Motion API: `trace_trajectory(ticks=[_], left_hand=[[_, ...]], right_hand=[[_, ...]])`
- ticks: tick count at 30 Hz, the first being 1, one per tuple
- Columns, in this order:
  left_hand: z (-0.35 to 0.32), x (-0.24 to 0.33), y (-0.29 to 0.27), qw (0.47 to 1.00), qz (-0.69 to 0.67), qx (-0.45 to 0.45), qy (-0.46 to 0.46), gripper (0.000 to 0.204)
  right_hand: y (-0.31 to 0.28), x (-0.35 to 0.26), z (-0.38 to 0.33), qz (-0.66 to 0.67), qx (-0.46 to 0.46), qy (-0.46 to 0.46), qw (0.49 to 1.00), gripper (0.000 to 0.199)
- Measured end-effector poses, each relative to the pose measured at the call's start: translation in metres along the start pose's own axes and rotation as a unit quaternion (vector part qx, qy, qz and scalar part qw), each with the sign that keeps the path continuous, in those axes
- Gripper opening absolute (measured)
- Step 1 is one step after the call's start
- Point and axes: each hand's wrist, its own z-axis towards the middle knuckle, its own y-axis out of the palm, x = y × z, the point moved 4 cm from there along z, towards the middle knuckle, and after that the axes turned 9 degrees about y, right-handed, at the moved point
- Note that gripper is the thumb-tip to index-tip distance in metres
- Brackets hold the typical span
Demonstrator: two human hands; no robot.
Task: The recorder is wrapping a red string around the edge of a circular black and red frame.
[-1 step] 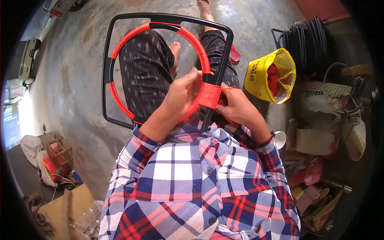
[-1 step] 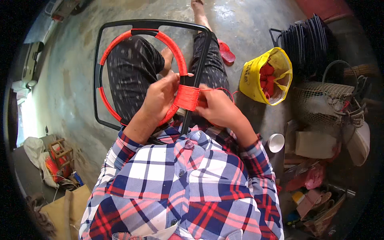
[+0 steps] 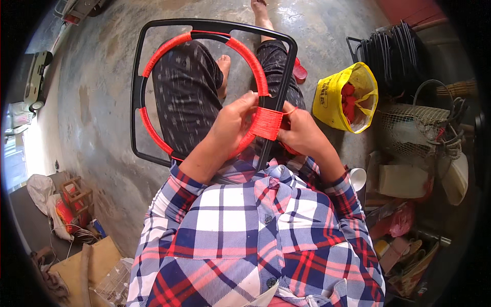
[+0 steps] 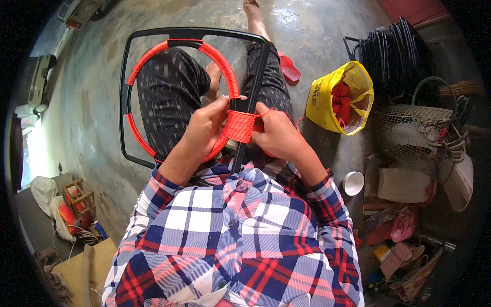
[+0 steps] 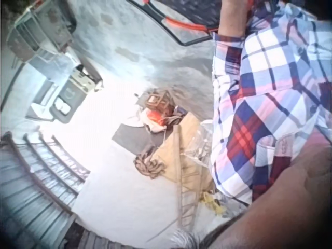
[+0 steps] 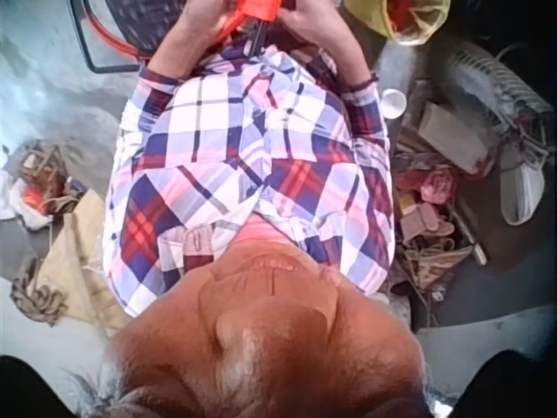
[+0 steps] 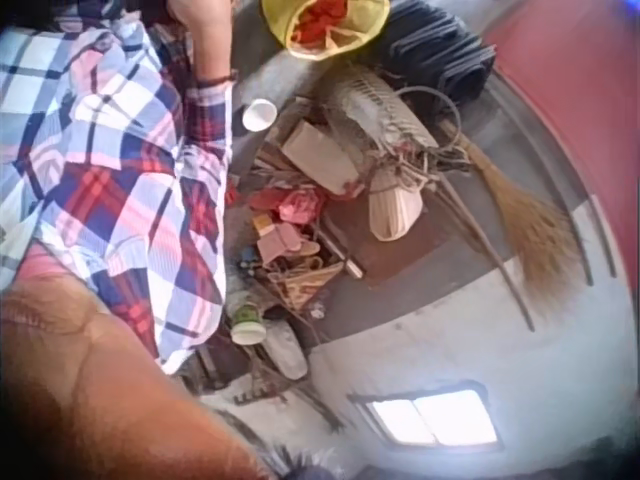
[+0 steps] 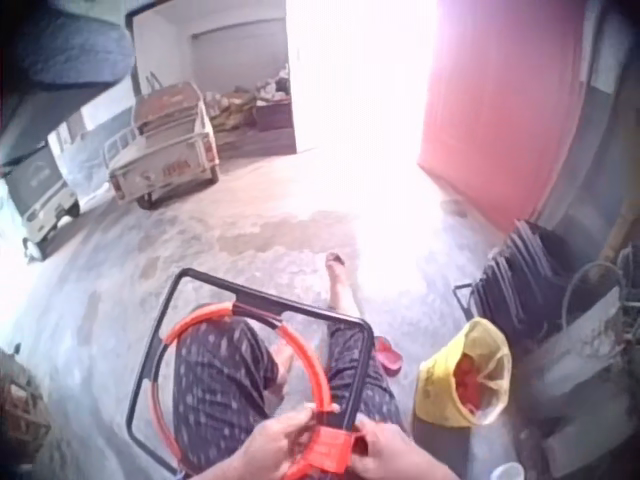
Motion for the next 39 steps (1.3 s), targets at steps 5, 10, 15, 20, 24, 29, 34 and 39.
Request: trace_trajectory(ticks=[5, 10, 15, 20, 24, 29, 34, 39], left_hand=[[0.001, -0.001, -0.013, 0.992, 0.088, 0.055, 0.068, 0.022], [-0.009, 0.019, -0.023, 0.948, 0.133, 0.155, 0.243, 0.013], [-0.030, 0.023, 0.021, 0.751, 0.500, 0.014, 0.431, 0.015], [-0.033, 0.023, 0.022, 0.798, 0.393, -0.018, 0.456, 0.018], [-0.026, 0.027, 0.012, 0.887, 0.261, 0.040, 0.378, 0.020], [-0.010, 0.018, -0.011, 0.942, 0.203, 0.091, 0.250, 0.027], [-0.008, 0.021, -0.002, 0.950, 0.229, 0.111, 0.178, 0.037], [-0.007, 0.016, 0.007, 0.975, 0.168, 0.094, 0.116, 0.038]], right_hand=[[-0.014, -0.005, 0.007, 0.214, 0.032, -0.106, 0.970, 0.035], [-0.042, -0.013, -0.008, 0.371, 0.161, -0.030, 0.914, 0.039], [-0.013, -0.080, -0.015, -0.162, 0.254, -0.294, 0.907, 0.054], [-0.022, -0.055, -0.002, -0.061, 0.212, -0.320, 0.921, 0.045], [-0.064, -0.030, -0.024, 0.154, 0.229, -0.142, 0.951, 0.021], [-0.061, 0.003, -0.036, -0.165, 0.033, -0.053, 0.984, 0.016], [-0.130, 0.066, -0.074, 0.457, 0.223, -0.086, 0.857, 0.041], [-0.165, 0.125, -0.070, 0.685, 0.315, -0.129, 0.644, 0.025]])
